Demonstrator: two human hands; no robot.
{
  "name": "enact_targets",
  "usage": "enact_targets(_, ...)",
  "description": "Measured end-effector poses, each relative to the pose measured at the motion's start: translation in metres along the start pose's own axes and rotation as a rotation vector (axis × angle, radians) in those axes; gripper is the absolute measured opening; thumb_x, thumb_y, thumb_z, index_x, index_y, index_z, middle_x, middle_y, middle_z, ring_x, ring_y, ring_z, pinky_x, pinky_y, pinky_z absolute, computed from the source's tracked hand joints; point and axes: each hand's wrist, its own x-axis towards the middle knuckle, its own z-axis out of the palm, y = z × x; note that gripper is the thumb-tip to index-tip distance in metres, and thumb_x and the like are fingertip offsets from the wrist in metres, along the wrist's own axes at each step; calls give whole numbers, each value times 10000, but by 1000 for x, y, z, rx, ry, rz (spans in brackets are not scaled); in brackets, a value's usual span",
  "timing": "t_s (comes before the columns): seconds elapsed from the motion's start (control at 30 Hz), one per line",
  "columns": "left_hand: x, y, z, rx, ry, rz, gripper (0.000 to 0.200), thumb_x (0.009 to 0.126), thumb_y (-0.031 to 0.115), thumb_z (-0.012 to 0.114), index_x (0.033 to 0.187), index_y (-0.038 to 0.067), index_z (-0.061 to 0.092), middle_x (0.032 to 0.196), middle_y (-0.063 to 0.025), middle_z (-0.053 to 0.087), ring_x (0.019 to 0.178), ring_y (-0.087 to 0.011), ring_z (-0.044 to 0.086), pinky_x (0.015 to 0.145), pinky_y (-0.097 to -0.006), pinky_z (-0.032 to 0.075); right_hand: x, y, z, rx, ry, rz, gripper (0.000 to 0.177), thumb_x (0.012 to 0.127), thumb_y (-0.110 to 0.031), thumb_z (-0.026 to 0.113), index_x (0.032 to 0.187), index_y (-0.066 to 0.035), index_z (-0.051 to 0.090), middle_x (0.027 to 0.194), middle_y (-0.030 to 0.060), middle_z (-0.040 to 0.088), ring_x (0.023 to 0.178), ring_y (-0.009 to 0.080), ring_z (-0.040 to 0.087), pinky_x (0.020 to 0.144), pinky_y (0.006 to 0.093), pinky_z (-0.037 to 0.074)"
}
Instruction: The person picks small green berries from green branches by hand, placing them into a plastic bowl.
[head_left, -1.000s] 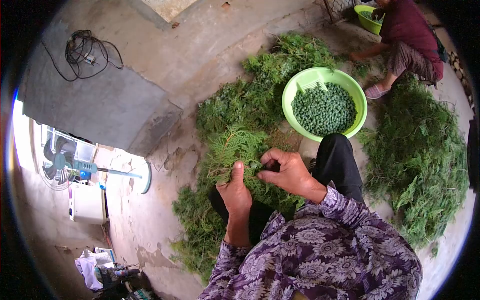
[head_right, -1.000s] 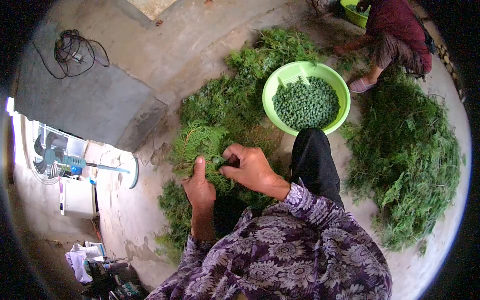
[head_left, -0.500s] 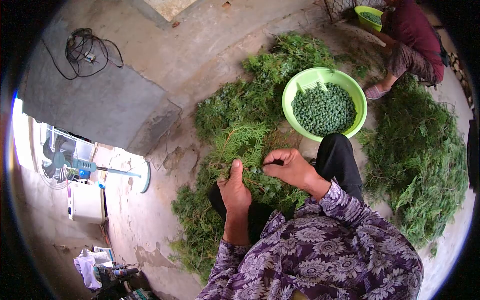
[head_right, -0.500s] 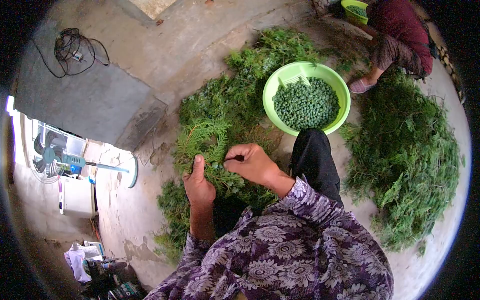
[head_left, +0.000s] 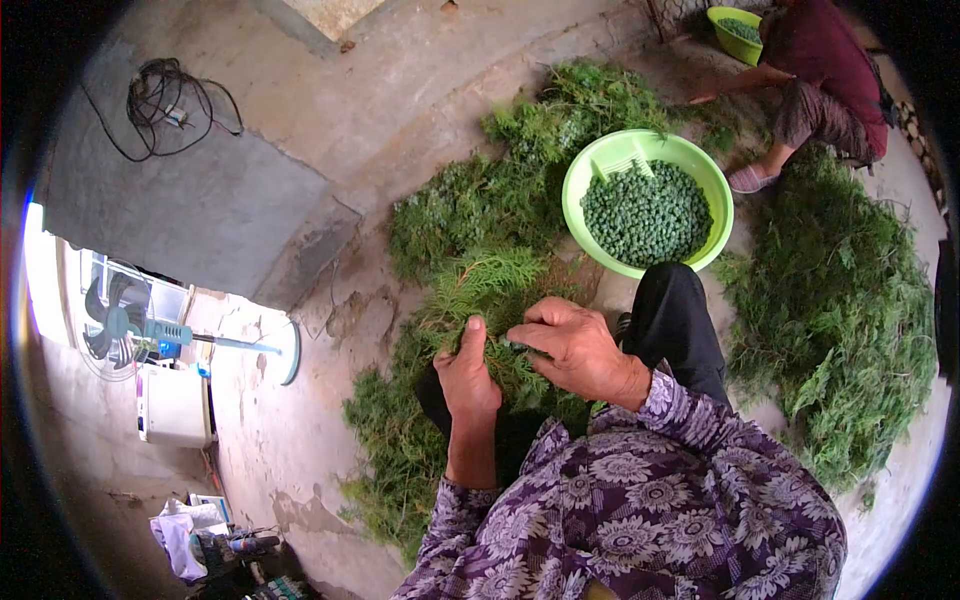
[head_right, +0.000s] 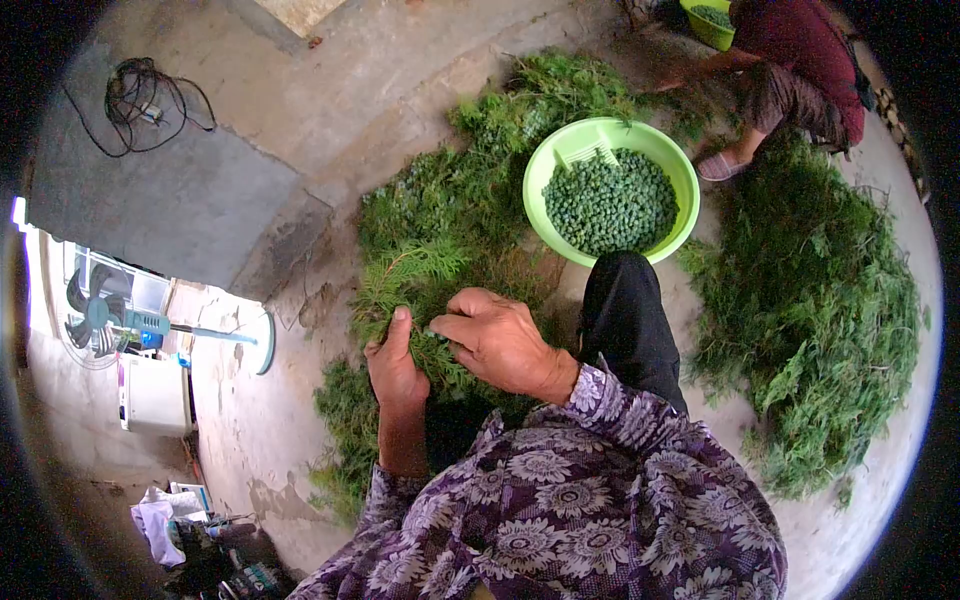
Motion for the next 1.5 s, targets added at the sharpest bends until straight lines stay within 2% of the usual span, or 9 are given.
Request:
enact_targets(0.5, 1, -7, -1, 64, 43, 62, 97, 739, 48, 647, 820, 27, 597, 818, -13, 590, 706, -96, 532, 666, -234, 429, -4, 2, 5, -72, -41, 63, 220, 619, -30, 588, 835, -30, 542, 758, 122, 521, 688, 296, 536, 605, 363, 448)
enact_targets(0.6, 1, -3, 2, 138, 90, 105, 125, 733, 59, 656, 834, 18, 595, 819, -23, 591, 700, -101, 533, 660, -238, 433, -7, 10, 3, 203, -31, 119, 149, 663, -27, 558, 811, -9, 543, 688, 99, 531, 593, 230, 536, 550, 300, 436)
enact_targets(0.77, 9, 16, -10, 91, 116, -31, 156, 727, 78, 667, 843, 6, 591, 814, -34, 589, 702, -111, 533, 664, -250, 435, -12, 10, -11, 868, -76, 580, 141, 725, -59, 514, 854, -18, 556, 701, 25, 564, 585, 89, 504, 508, 233, 403)
enact_targets(0.9, 6, 5, -8, 119, 36, 164, 149, 743, 69, 647, 871, 13, 596, 824, -24, 592, 692, -95, 525, 666, -252, 428, 1, 13, -21, 1363, -62, 758, 225, 739, -48, 500, 960, -10, 514, 813, 66, 572, 643, 61, 508, 506, 190, 389)
enact_targets(1.07, -5, 10, 3, 257, -46, 218, 81, 769, 57, 616, 844, 26, 613, 818, 13, 592, 706, -62, 504, 652, -234, 407, 7, 13, -13, 853, -95, 481, 143, 758, -93, 622, 853, -35, 533, 745, -23, 521, 645, 43, 471, 537, 197, 402)
enact_targets(1.2, -11, 7, 9, 291, -120, 263, 72, 795, 64, 587, 840, 12, 608, 810, 22, 585, 693, -45, 488, 627, -217, 395, 4, 5, 5, 359, -60, 322, 220, 668, -167, 689, 727, -13, 544, 611, 32, 507, 568, 49, 456, 496, 241, 393)
enact_targets(1.33, -13, 6, 7, 435, -110, 242, 74, 807, 69, 575, 832, 6, 603, 803, 29, 578, 698, -40, 479, 625, -209, 392, 2, 10, 16, 384, -34, 340, 182, 674, -136, 670, 717, -15, 542, 605, 14, 512, 550, 67, 466, 489, 244, 396)
enact_targets(1.4, -15, 8, 9, 441, -104, 257, 69, 808, 65, 572, 824, 3, 597, 797, 32, 574, 679, -42, 474, 609, -209, 394, 3, 12, 20, 795, -12, 482, 139, 683, -106, 643, 702, -15, 540, 611, 2, 518, 516, 97, 478, 475, 243, 396)
enact_targets(1.5, -15, 5, 12, 259, -104, 260, 83, 802, 78, 582, 825, -2, 592, 798, 23, 573, 675, -50, 474, 579, -208, 391, 2, 16, 24, 863, 47, 452, 89, 695, -80, 612, 694, -24, 544, 630, 4, 523, 511, 101, 480, 443, 231, 380)
